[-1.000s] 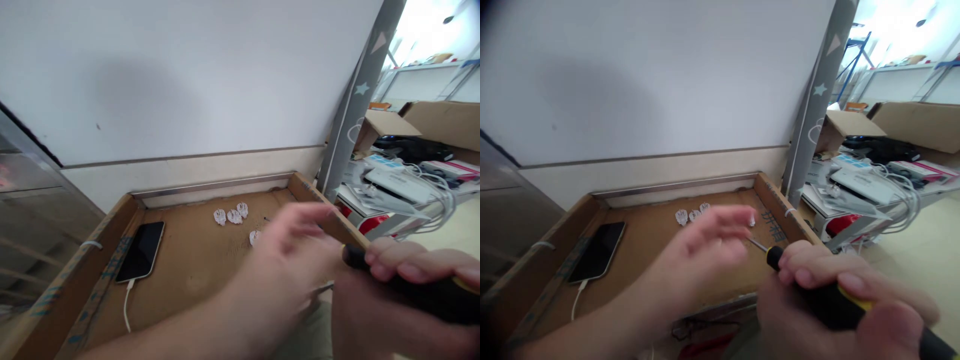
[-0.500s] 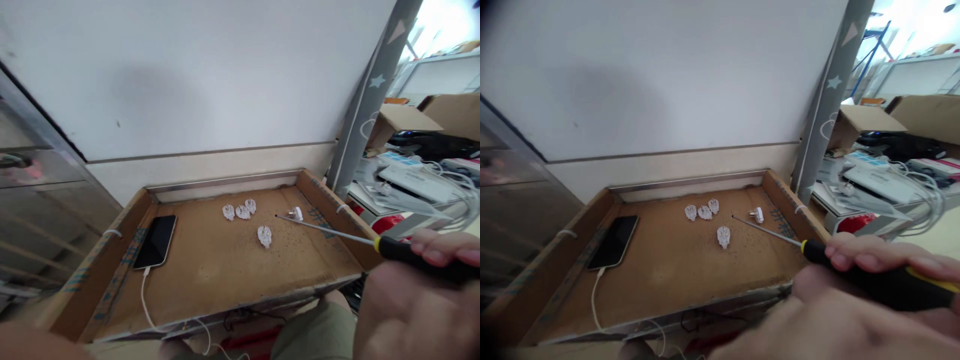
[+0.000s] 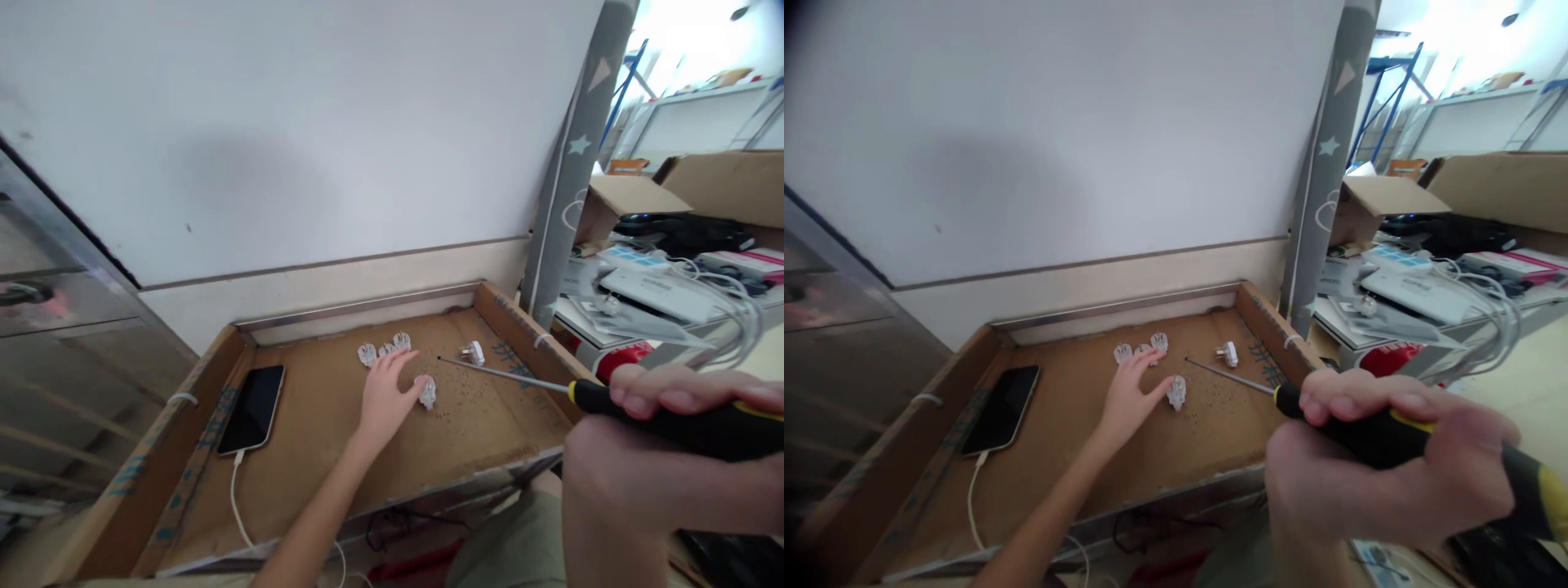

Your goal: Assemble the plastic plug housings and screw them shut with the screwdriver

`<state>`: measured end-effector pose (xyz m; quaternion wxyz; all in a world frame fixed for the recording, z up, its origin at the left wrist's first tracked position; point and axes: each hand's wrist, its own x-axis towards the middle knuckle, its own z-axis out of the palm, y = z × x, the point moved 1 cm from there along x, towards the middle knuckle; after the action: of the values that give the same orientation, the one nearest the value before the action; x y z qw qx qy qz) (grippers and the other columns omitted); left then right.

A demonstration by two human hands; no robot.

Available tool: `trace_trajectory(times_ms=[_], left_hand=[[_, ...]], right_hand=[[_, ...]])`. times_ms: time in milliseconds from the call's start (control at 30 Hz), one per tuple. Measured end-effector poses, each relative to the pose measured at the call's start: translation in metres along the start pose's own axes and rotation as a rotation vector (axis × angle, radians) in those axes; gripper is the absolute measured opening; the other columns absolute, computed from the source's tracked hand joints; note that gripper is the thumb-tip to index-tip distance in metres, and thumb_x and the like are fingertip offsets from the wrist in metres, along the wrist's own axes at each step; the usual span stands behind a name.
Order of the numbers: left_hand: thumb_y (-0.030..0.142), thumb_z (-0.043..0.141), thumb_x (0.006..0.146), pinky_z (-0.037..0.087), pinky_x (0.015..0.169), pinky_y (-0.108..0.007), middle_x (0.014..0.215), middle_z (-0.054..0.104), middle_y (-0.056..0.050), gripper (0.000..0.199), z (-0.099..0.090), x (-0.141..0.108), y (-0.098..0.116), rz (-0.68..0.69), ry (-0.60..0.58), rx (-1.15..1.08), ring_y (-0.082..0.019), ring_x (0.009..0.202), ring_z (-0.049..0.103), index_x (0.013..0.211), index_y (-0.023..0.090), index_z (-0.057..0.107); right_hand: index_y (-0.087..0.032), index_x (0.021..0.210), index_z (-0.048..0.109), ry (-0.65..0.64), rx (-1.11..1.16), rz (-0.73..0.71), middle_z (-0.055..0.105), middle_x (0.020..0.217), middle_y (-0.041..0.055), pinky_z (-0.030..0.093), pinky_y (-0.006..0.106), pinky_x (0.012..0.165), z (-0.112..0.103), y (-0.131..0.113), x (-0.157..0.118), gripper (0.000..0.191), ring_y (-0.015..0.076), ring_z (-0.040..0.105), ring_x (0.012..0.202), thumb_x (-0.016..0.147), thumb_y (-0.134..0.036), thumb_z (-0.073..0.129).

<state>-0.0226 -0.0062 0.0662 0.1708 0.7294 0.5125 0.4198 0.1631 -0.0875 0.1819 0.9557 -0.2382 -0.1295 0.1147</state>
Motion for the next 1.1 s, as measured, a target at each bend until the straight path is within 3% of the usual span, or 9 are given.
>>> trace_trajectory(times_ms=[100,233,400,600,800,967,1100], left_hand=[[0.036,0.064,0.079,0.036,0.099,-0.041,0.116,0.061,-0.005,0.029,0.030,0.000,-0.014,0.019,-0.027,-0.048,-0.025,0.111,0.051,0.106,0.026,0.064],[0.031,0.062,0.081,0.035,0.097,-0.041,0.109,0.064,-0.004,0.016,0.034,0.000,-0.007,0.020,0.049,-0.046,-0.024,0.106,0.053,0.096,0.026,0.066],[0.029,0.063,0.080,0.036,0.094,-0.040,0.106,0.065,-0.003,0.011,0.034,0.000,-0.017,0.012,0.040,-0.049,-0.023,0.102,0.055,0.089,0.025,0.068],[0.027,0.060,0.082,0.035,0.096,-0.041,0.104,0.065,-0.003,0.009,0.040,-0.001,-0.028,0.008,0.027,-0.085,-0.023,0.102,0.054,0.086,0.025,0.068],[0.027,0.058,0.083,0.036,0.096,-0.039,0.104,0.065,-0.003,0.012,0.046,-0.001,-0.032,0.074,-0.027,-0.096,-0.022,0.102,0.054,0.089,0.025,0.068],[0.034,0.059,0.083,0.033,0.097,-0.040,0.109,0.064,-0.005,0.030,0.039,-0.008,-0.029,0.097,-0.141,0.008,-0.025,0.108,0.050,0.111,0.026,0.062],[0.034,0.058,0.083,0.036,0.093,-0.039,0.102,0.066,-0.006,0.026,0.035,-0.011,-0.030,0.067,-0.143,0.019,-0.025,0.100,0.053,0.106,0.025,0.064]], right_hand=[[-0.018,0.065,0.051,-0.114,-0.026,-0.200,0.025,0.049,-0.0006,0.014,0.026,0.034,-0.005,0.001,0.002,0.031,0.0095,0.025,0.037,0.084,-0.022,0.026],[-0.021,0.067,0.056,-0.156,-0.042,-0.255,0.028,0.047,-0.0008,0.015,0.026,0.034,-0.008,0.004,0.000,0.032,0.0097,0.026,0.037,0.083,-0.022,0.029],[-0.018,0.067,0.049,-0.198,-0.052,-0.162,0.031,0.049,-0.0004,0.020,0.026,0.034,-0.006,0.000,-0.010,0.034,0.0102,0.029,0.039,0.087,-0.018,0.021],[-0.018,0.067,0.041,-0.232,-0.106,-0.033,0.031,0.050,-0.0027,0.024,0.024,0.035,-0.003,0.001,-0.014,0.022,0.0079,0.031,0.038,0.085,-0.030,0.038],[-0.018,0.067,0.038,-0.304,-0.190,0.000,0.034,0.046,-0.0059,0.026,0.023,0.034,0.026,0.007,-0.014,0.022,0.0069,0.032,0.035,0.075,-0.032,0.052],[-0.017,0.067,0.039,-0.498,-0.183,0.087,0.039,0.047,-0.0066,0.029,0.020,0.034,0.048,0.020,-0.018,0.026,0.0061,0.037,0.037,0.073,-0.032,0.060],[-0.018,0.068,0.041,-0.613,-0.174,0.087,0.041,0.050,-0.0058,0.032,0.020,0.036,0.053,0.024,-0.022,0.028,0.0062,0.040,0.039,0.074,-0.033,0.063]])
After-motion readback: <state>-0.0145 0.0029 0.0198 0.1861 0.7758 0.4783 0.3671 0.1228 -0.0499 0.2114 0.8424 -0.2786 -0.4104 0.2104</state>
